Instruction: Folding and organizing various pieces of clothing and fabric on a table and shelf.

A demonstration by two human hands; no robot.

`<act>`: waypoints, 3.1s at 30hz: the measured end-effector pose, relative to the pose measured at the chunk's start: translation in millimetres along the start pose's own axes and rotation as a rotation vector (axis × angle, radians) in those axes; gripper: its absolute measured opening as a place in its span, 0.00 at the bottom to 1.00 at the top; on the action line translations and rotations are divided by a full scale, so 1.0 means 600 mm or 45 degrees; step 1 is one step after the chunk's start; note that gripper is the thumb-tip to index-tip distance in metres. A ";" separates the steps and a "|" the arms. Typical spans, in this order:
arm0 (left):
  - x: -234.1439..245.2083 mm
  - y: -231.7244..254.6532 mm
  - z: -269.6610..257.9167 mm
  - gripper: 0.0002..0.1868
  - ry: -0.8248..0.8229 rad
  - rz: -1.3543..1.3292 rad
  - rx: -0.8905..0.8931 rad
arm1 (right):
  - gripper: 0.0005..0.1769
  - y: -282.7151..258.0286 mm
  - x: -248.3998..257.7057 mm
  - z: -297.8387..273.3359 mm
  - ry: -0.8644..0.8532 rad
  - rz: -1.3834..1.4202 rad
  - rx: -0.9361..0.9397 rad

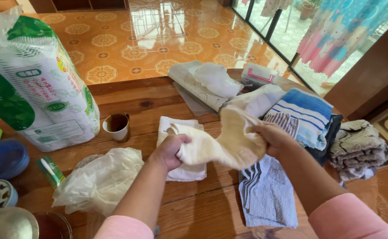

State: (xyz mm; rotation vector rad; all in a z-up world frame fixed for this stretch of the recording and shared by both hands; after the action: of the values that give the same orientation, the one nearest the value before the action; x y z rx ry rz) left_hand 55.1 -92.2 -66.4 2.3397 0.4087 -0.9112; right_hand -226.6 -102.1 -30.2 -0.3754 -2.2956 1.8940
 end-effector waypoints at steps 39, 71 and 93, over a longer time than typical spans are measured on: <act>0.189 -0.017 0.087 0.41 1.081 1.165 -0.149 | 0.42 0.189 -0.192 0.036 -0.288 -0.531 0.440; -0.159 -0.167 0.059 0.20 -0.139 0.076 -0.110 | 0.22 -0.021 0.138 -0.036 -0.083 -0.041 0.096; -0.134 -0.066 -0.015 0.31 0.135 -0.411 -0.300 | 0.19 -0.063 -0.093 -0.124 0.128 -0.264 0.389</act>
State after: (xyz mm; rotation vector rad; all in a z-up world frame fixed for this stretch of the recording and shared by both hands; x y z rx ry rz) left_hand -16.6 -61.2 -21.9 2.1446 0.9074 -0.8326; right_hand -157.3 -54.0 24.2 -0.1816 -1.8619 2.0240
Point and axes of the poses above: each hand's wrist, its own z-axis towards the middle knuckle, its own x-axis out of the back of the hand, y = z × x, the point moved 5 cm from there along z, towards the middle knuckle, and after that the axes turned 14 degrees about x, right-handed, at the moved point
